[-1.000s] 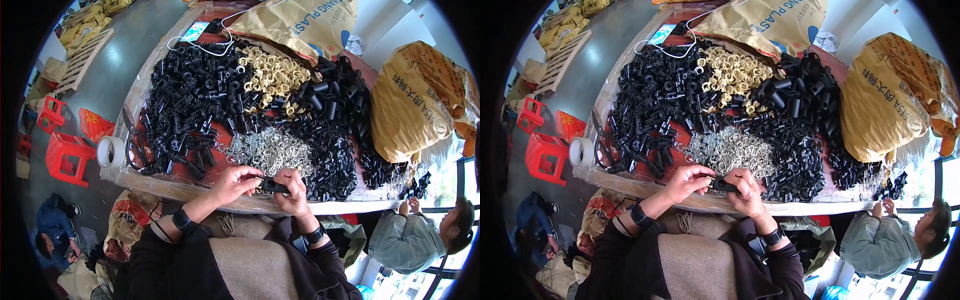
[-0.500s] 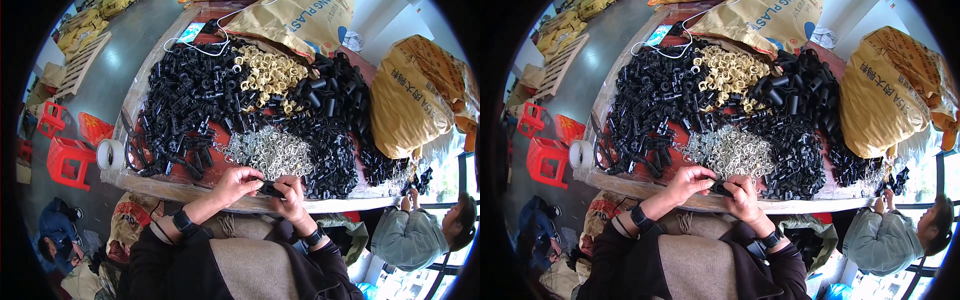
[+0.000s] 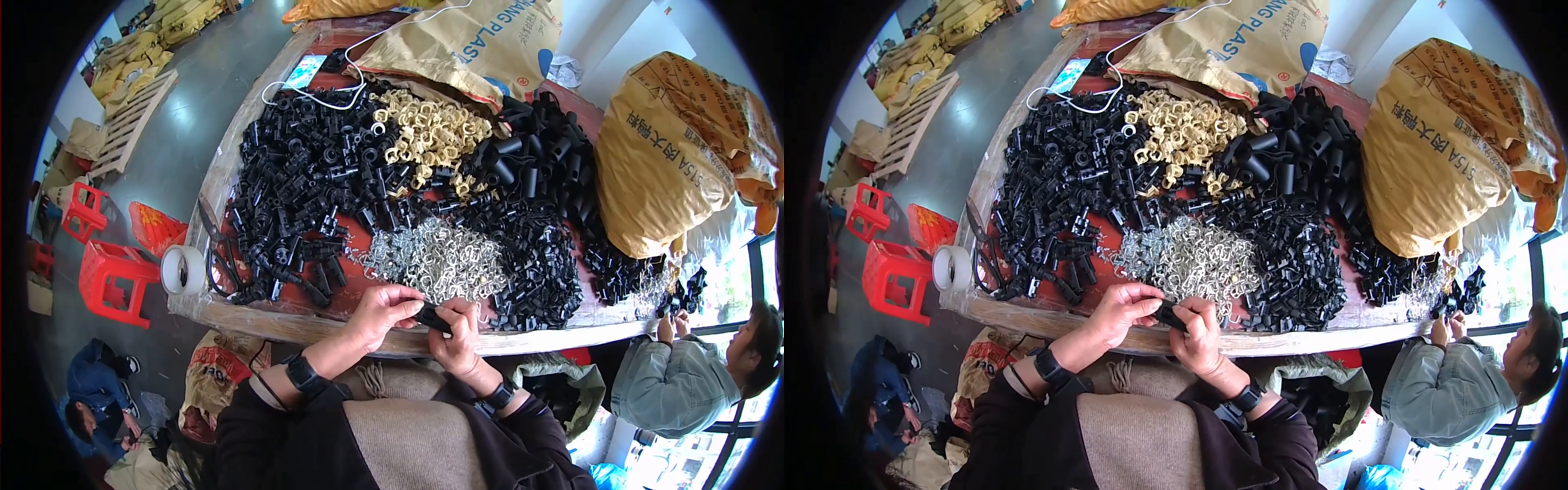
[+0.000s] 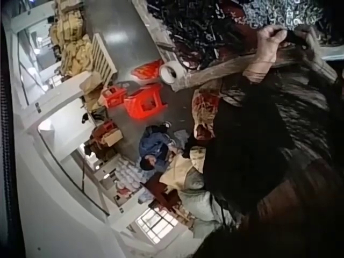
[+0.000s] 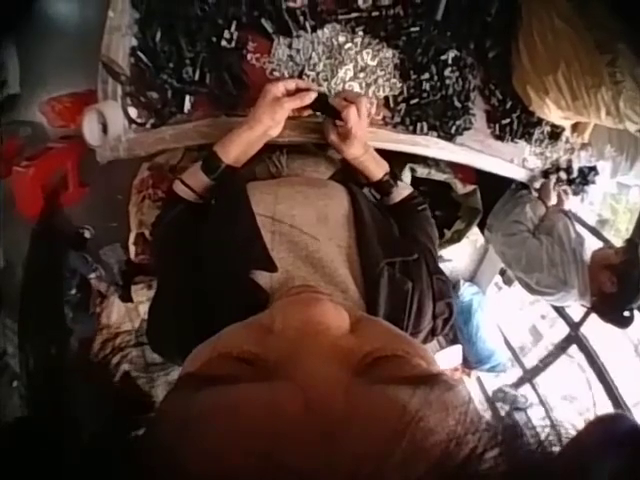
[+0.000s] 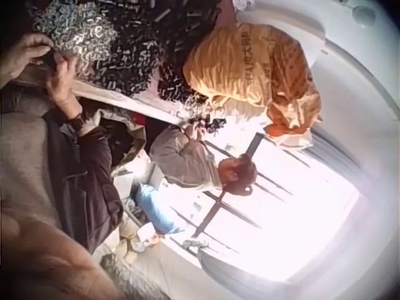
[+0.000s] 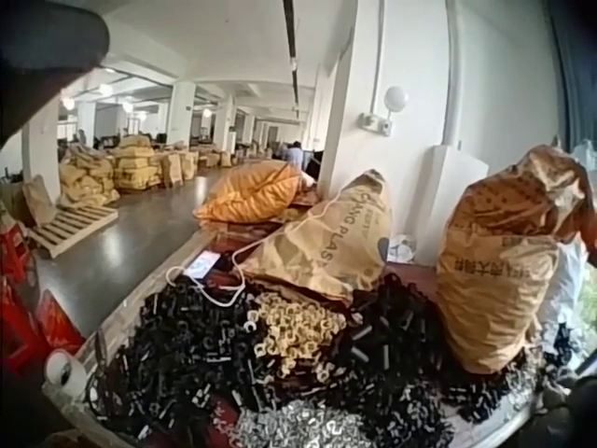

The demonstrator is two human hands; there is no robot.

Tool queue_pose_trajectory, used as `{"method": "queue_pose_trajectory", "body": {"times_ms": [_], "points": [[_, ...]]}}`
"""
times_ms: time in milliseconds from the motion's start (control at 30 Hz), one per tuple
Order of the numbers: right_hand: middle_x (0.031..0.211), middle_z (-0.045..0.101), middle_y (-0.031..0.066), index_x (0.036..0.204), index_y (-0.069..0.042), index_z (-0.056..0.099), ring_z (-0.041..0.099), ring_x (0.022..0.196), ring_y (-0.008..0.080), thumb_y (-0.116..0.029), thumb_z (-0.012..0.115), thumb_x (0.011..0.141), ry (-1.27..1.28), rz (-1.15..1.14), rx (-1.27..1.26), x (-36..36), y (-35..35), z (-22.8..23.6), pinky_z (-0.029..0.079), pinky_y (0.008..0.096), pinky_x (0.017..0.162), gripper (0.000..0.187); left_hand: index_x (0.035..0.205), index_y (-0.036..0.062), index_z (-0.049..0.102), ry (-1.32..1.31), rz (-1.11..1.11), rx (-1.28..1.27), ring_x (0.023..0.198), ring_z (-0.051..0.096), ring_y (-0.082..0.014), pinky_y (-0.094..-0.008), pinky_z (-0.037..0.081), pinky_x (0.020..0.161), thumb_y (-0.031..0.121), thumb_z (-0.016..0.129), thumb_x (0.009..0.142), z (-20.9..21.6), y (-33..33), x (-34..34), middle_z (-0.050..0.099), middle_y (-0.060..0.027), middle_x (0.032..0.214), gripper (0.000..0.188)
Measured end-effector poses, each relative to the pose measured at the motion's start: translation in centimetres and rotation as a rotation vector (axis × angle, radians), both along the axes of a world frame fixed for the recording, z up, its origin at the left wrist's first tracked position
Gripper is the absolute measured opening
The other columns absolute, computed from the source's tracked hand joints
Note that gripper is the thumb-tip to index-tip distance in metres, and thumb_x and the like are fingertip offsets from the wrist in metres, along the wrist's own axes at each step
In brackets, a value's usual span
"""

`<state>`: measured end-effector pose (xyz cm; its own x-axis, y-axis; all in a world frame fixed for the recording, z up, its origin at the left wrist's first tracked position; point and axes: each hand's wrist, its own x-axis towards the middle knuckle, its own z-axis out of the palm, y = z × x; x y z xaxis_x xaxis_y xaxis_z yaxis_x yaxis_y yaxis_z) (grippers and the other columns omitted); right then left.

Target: The person assembles components by hand, picking up a black plastic part and a small metal ring, fitting the ring onto the part, and then inserting a beige plastic clip into the assembly.

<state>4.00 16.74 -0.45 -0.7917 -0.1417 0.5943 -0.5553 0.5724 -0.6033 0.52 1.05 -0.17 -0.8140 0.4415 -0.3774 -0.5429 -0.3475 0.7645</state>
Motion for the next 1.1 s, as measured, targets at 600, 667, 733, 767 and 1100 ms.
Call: {"method": "queue_pose_trajectory", "body": {"times_ms": [600, 667, 733, 767, 1100], "points": [[0.11, 0.044, 0.0181, 0.111, 0.001, 0.044, 0.044, 0.101, 0.0316, -0.025, 0.063, 0.063, -0.388, 0.585, -0.1, -3.2, 2.2, 3.4, 0.034, 0.0393, 0.087, 0.058, 0.13, -0.0009, 0.008, 0.494, -0.196, -0.151, 0.093, 0.048, -0.0127, -0.0261, 0.04, 0.081, 0.013, 0.07, 0.067, -0.2, -0.8, -0.5, 0.048, -0.0108, 0.106, 0.089], [0.113, 0.043, 0.019, 0.115, 0.001, 0.041, 0.041, 0.107, 0.0327, -0.032, 0.064, 0.064, -0.429, 0.789, -0.125, -3.3, 1.8, 4.2, 0.032, 0.0399, 0.09, 0.065, 0.13, -0.0024, 0.005, 0.587, -0.198, -0.052, 0.099, 0.046, -0.0153, -0.0292, 0.037, 0.085, 0.014, 0.071, 0.065, -0.3, -0.2, -0.5, 0.046, -0.0129, 0.108, 0.094], [0.113, 0.043, 0.0187, 0.116, 0.001, 0.041, 0.041, 0.107, 0.0324, -0.033, 0.064, 0.064, -0.425, 0.784, -0.124, -3.2, 1.9, 4.3, 0.032, 0.04, 0.09, 0.066, 0.13, -0.003, 0.005, 0.526, -0.192, -0.019, 0.101, 0.044, -0.0162, -0.0298, 0.036, 0.087, 0.014, 0.072, 0.065, 0.0, 0.1, -0.2, 0.046, -0.0135, 0.11, 0.094], [0.113, 0.044, 0.0184, 0.116, 0.001, 0.041, 0.041, 0.107, 0.0321, -0.034, 0.065, 0.064, -0.421, 0.778, -0.123, -3.1, 2.0, 4.3, 0.032, 0.0402, 0.09, 0.067, 0.129, -0.0036, 0.005, 0.465, -0.187, 0.015, 0.103, 0.043, -0.017, -0.0304, 0.035, 0.088, 0.013, 0.072, 0.065, 0.3, 0.2, -0.1, 0.045, -0.0141, 0.111, 0.095], [0.094, 0.054, 0.0136, 0.096, 0.002, 0.053, 0.053, 0.084, 0.024, -0.05, 0.056, 0.068, -0.364, 0.217, -0.464, -0.5, 5.9, 2.8, 0.041, 0.0354, 0.077, 0.06, 0.13, -0.0022, 0.004, 0.087, -0.286, 0.223, 0.091, 0.052, -0.016, -0.0282, 0.042, 0.08, 0.013, 0.069, 0.067, 0.6, 2.1, 0.5, 0.053, -0.0128, 0.098, 0.092]]}}
